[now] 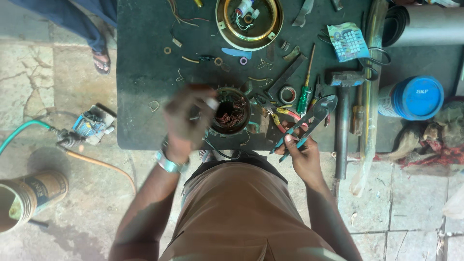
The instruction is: The person uses pliers to remove copper wire from a motor stator, repeatedly pulling and cutting strands. The person then places the stator into a motor housing and sets it on the workbench.
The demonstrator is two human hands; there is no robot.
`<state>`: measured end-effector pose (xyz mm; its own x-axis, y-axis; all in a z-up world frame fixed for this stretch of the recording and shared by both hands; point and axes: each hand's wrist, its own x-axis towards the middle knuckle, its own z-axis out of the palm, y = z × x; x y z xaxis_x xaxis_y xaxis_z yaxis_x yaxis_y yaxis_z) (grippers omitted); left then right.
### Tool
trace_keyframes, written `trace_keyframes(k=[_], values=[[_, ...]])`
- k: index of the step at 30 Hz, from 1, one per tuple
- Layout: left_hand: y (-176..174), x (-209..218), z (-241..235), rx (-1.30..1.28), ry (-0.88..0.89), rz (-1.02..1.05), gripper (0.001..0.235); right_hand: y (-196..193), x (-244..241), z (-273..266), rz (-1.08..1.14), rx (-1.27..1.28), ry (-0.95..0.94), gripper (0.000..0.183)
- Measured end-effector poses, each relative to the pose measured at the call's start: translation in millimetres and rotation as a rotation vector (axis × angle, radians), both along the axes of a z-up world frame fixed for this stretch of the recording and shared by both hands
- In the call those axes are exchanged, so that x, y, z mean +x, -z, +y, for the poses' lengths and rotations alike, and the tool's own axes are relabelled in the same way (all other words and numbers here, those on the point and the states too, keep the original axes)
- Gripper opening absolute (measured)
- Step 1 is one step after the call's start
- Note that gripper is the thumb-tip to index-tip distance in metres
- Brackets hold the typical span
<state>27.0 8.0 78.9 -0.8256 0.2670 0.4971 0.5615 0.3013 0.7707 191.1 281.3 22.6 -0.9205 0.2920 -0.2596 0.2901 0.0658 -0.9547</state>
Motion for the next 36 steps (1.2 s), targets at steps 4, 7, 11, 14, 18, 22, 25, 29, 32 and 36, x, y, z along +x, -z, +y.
trace_keyframes(k=[4, 7, 11, 14, 18, 22, 25, 29, 32, 36], values=[[-31, 63, 49, 0.014, 0.231, -0.143, 0.015, -2, -8, 5, 0.102, -0.046, -0.120, 0.026], [-30, 77, 78, -0.125, 0.301, -0.227, 0.027, -5, -3, 3, 0.253, -0.054, -0.157, 0.023], [-18, 78, 94, -0.030, 0.372, -0.754, 0.035, -11, -5, 1, 0.238, -0.275, -0.148, 0.027], [-6, 85, 109, 0.229, 0.403, -1.019, 0.036, -17, -9, -1, 0.194, -0.409, -0.135, 0.031], [24, 93, 123, 0.394, 0.482, -1.069, 0.035, -24, -12, 1, 0.245, -0.374, -0.124, 0.045], [49, 92, 123, 0.353, 0.507, -1.128, 0.058, -36, -15, 26, 0.064, -0.398, -0.119, 0.049], [50, 80, 111, 0.092, 0.487, -0.835, 0.069, -44, -14, 48, 0.045, -0.333, -0.186, 0.055], [22, 80, 119, -0.123, 0.395, -0.673, 0.054, -39, -8, 57, 0.187, -0.484, -0.214, 0.064], [-9, 82, 118, -0.310, 0.300, -0.302, 0.039, -31, -14, 59, 0.325, -0.601, -0.247, 0.069], [-32, 84, 98, -0.214, 0.138, -0.054, 0.029, -28, -16, 65, 0.437, -0.720, -0.227, 0.064]])
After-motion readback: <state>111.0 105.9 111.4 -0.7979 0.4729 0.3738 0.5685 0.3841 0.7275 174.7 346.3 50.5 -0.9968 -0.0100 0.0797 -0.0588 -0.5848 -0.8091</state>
